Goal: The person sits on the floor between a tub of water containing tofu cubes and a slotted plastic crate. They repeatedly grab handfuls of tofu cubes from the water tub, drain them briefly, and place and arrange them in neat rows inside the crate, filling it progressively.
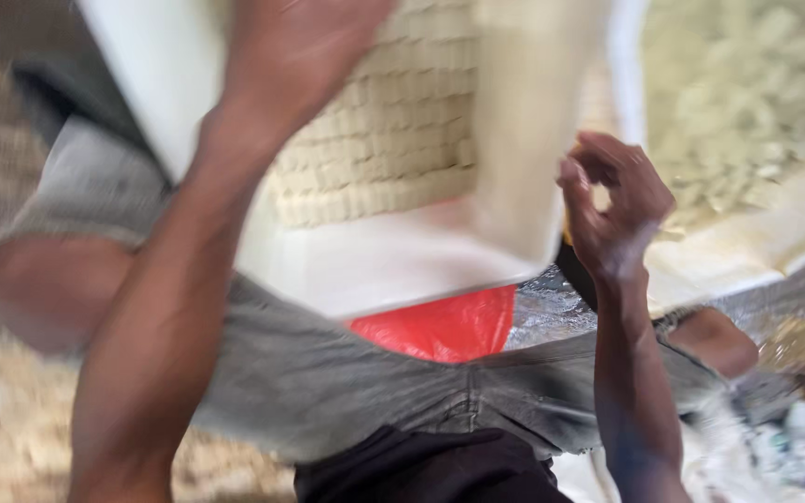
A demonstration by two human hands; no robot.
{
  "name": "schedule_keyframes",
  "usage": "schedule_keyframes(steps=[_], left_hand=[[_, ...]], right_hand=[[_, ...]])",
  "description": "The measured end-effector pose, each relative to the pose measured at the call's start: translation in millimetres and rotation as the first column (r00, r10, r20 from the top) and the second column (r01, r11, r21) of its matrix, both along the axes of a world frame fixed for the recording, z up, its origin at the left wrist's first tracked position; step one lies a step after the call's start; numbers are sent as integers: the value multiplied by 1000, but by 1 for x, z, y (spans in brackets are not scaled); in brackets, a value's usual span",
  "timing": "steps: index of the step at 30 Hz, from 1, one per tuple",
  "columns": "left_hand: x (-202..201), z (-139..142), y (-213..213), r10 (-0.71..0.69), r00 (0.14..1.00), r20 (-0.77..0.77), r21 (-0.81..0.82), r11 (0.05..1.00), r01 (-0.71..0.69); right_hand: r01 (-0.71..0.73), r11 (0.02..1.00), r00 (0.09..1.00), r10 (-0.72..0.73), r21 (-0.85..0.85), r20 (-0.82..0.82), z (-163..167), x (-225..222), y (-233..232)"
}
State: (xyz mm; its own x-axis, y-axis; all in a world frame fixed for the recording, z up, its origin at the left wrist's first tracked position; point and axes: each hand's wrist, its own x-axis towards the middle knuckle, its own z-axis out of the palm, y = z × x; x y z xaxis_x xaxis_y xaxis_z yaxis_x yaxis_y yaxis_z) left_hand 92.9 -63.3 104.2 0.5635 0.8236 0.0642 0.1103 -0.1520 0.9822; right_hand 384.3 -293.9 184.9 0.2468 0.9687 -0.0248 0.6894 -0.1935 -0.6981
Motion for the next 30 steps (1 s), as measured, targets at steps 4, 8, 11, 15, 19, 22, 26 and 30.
schedule_keyframes(steps=[4,8,11,15,19,22,26,30], left_hand=[[20,49,-14,119,984,-134,70,991,-111],[75,70,-59,86,952,-293,-229,961,-157],[151,65,-75,178,929,-323,-156,959,-237],[248,56,-50,347,712,-610,145,933,-331],[271,50,-49,390,429,-815,229,896,-380],[264,45,-51,442,397,-804,314,884,-348],[260,39,-51,482,364,-797,378,868,-323],[266,41,-51,453,350,-820,341,877,-337]], right_hand=[[492,871,859,-484,5,-166,26,100,-91],[771,567,503,-822,-290,-269,-26,221,-166],[758,607,568,-794,-238,-217,-70,274,-188],[523,850,850,-515,-59,109,-99,295,-165],[431,852,852,-276,-296,445,-122,291,-150],[430,789,883,-268,-438,385,-135,293,-153],[396,842,911,-309,-367,275,-135,295,-165],[326,943,943,-329,-68,-49,-132,272,-154]])
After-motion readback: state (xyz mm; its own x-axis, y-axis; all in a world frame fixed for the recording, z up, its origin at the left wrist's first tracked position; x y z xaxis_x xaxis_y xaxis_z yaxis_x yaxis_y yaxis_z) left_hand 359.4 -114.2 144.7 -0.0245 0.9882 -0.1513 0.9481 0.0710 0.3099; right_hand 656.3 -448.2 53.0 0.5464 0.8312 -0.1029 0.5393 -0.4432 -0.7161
